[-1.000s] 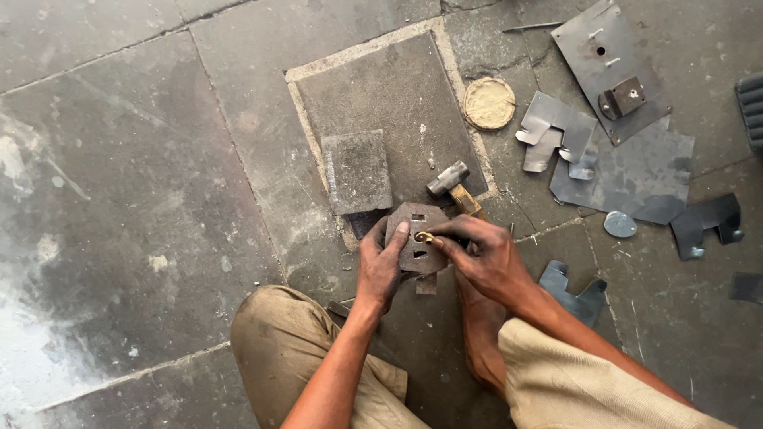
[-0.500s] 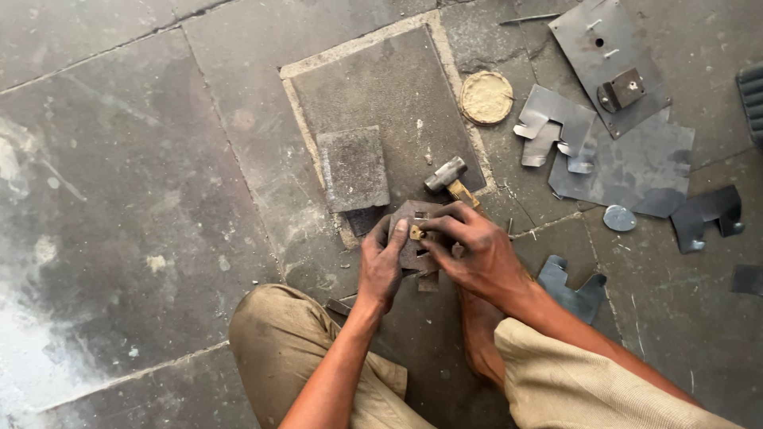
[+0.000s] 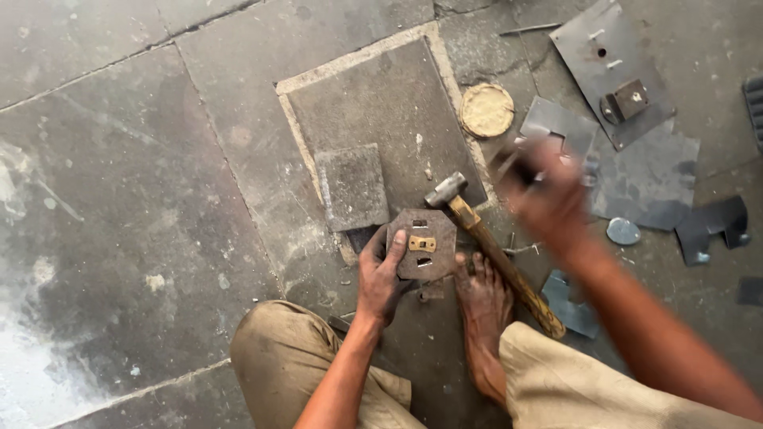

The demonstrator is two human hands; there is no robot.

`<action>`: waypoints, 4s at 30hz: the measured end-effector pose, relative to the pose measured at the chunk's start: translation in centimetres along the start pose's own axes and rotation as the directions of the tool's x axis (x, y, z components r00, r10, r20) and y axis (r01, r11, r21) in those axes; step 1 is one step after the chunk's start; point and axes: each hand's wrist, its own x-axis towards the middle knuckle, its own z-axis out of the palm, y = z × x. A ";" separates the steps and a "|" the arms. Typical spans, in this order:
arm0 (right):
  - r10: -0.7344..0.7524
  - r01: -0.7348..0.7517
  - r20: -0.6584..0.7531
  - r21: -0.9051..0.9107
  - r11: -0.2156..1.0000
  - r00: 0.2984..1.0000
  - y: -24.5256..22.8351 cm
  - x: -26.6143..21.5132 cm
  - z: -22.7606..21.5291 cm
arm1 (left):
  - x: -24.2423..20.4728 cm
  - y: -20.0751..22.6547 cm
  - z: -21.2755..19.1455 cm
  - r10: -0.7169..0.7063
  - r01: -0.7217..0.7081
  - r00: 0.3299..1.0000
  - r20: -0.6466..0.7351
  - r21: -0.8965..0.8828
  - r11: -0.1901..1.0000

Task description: The person sits on the floor and uses a hammer and metal punch to shape and assemble metal components. They repeatedly position a metal piece on a block, strike it with a hammer, and insert small metal parts into holes.

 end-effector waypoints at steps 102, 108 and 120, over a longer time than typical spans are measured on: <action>-0.114 0.032 0.359 0.226 0.974 0.926 -7.1 -4.6 1.0 | -5.5 1.7 2.6 0.207 -0.189 0.959 -0.195 0.103 0.976; -0.104 0.097 0.377 0.037 0.995 0.920 -7.6 -4.6 0.9 | -5.5 1.9 2.4 0.183 -0.172 0.963 -0.197 0.074 0.982; -0.594 0.633 0.279 -0.071 0.771 0.754 -6.1 -5.9 1.5 | -4.9 1.7 1.7 0.134 -0.161 0.962 -0.239 -0.096 0.982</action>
